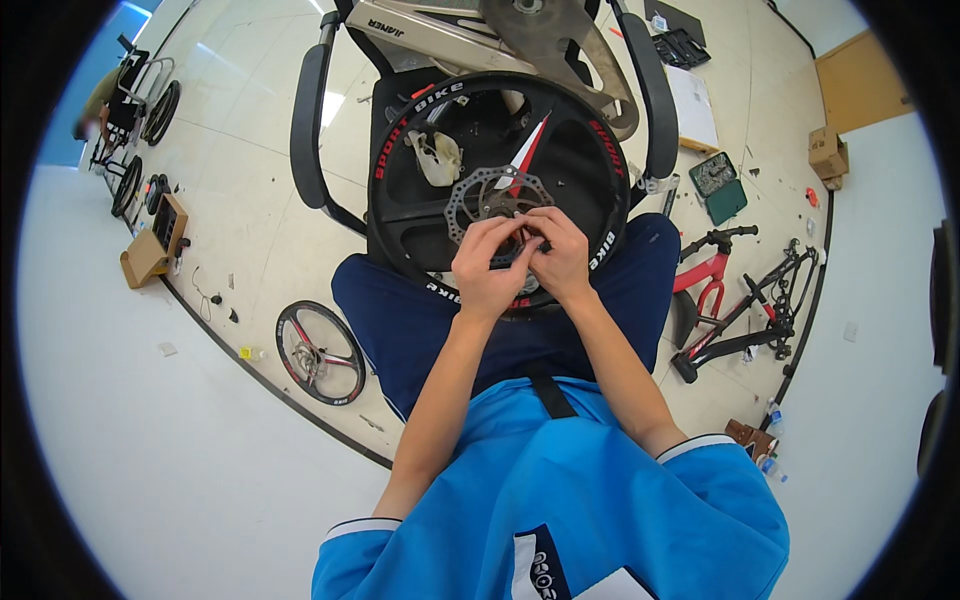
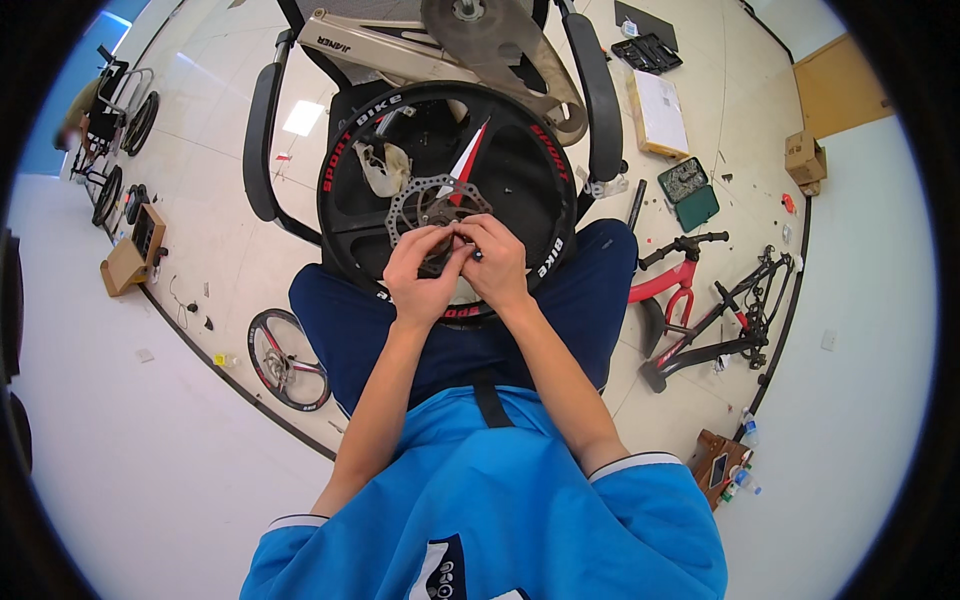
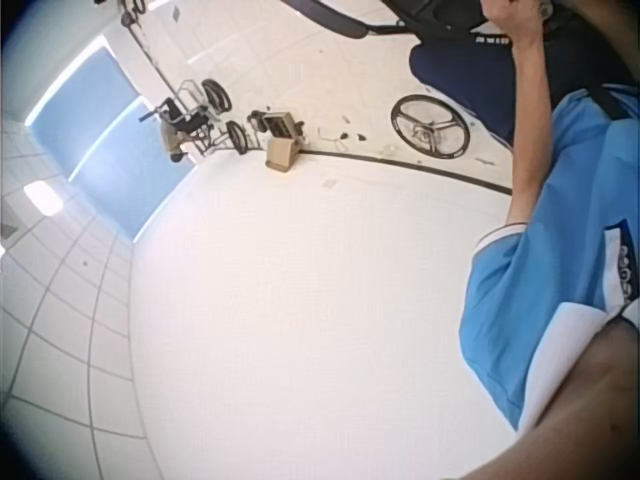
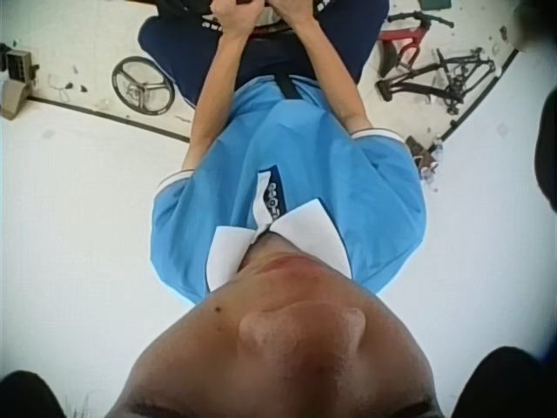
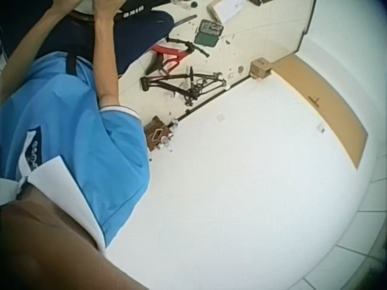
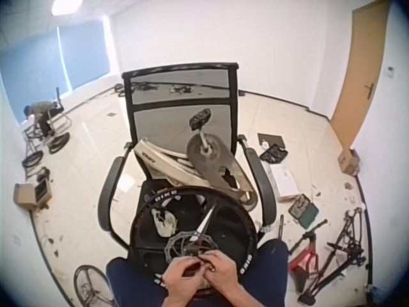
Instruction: The person sits on the floor and assembles a bicycle wheel by attaching a disc brake rotor to the hub. They use a small tool to tighten the bolts securing the rotor in place.
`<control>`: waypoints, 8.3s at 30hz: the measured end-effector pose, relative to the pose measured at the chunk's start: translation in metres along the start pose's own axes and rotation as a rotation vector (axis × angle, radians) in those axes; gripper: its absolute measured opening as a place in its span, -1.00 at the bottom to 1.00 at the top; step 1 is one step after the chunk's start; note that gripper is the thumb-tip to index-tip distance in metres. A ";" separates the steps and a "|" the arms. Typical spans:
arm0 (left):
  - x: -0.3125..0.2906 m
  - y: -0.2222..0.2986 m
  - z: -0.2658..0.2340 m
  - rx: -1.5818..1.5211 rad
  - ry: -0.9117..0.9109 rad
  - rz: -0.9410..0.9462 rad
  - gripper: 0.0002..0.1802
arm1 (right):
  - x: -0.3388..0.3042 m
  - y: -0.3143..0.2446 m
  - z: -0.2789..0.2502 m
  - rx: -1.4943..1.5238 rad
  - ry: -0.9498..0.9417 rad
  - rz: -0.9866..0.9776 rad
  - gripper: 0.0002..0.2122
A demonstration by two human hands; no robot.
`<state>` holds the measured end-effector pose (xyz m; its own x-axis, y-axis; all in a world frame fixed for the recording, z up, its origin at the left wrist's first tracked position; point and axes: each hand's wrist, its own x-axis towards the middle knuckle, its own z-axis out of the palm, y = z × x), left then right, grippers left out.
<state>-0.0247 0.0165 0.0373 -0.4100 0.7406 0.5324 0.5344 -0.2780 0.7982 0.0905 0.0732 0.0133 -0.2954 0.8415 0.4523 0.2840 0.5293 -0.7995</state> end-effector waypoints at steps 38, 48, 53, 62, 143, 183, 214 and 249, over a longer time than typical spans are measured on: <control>0.001 -0.005 -0.001 0.008 -0.022 0.148 -0.71 | 0.004 -0.004 -0.002 -0.012 0.019 -0.069 -0.77; -0.002 -0.009 0.001 0.017 0.048 0.104 -0.78 | 0.007 0.005 -0.001 -0.120 -0.082 0.056 -0.75; 0.000 -0.007 0.004 -0.044 0.052 0.017 -0.83 | 0.011 0.008 -0.003 -0.136 -0.114 -0.023 -0.76; 0.002 -0.008 0.003 -0.079 0.026 -0.114 -0.85 | 0.014 0.004 -0.003 -0.163 -0.151 -0.082 -0.78; 0.066 0.001 -0.101 0.411 -0.509 0.586 -0.70 | 0.030 -0.010 0.028 -0.013 -0.118 -0.177 -0.86; 0.025 0.012 -0.058 0.476 -0.357 0.380 -0.69 | 0.019 -0.010 0.040 0.005 -0.023 -0.108 -0.83; 0.030 0.026 -0.062 0.121 -0.232 0.088 -0.69 | 0.024 -0.009 0.037 -0.123 0.012 -0.220 -0.79; 0.084 -0.004 -0.072 0.305 -0.696 0.838 -0.61 | 0.024 -0.016 0.027 -0.080 -0.215 -0.096 -0.71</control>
<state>-0.1143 0.0362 0.0986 0.6121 0.5972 0.5184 0.6442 -0.7567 0.1111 0.0541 0.0824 0.0263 -0.5090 0.7494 0.4234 0.3145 0.6198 -0.7190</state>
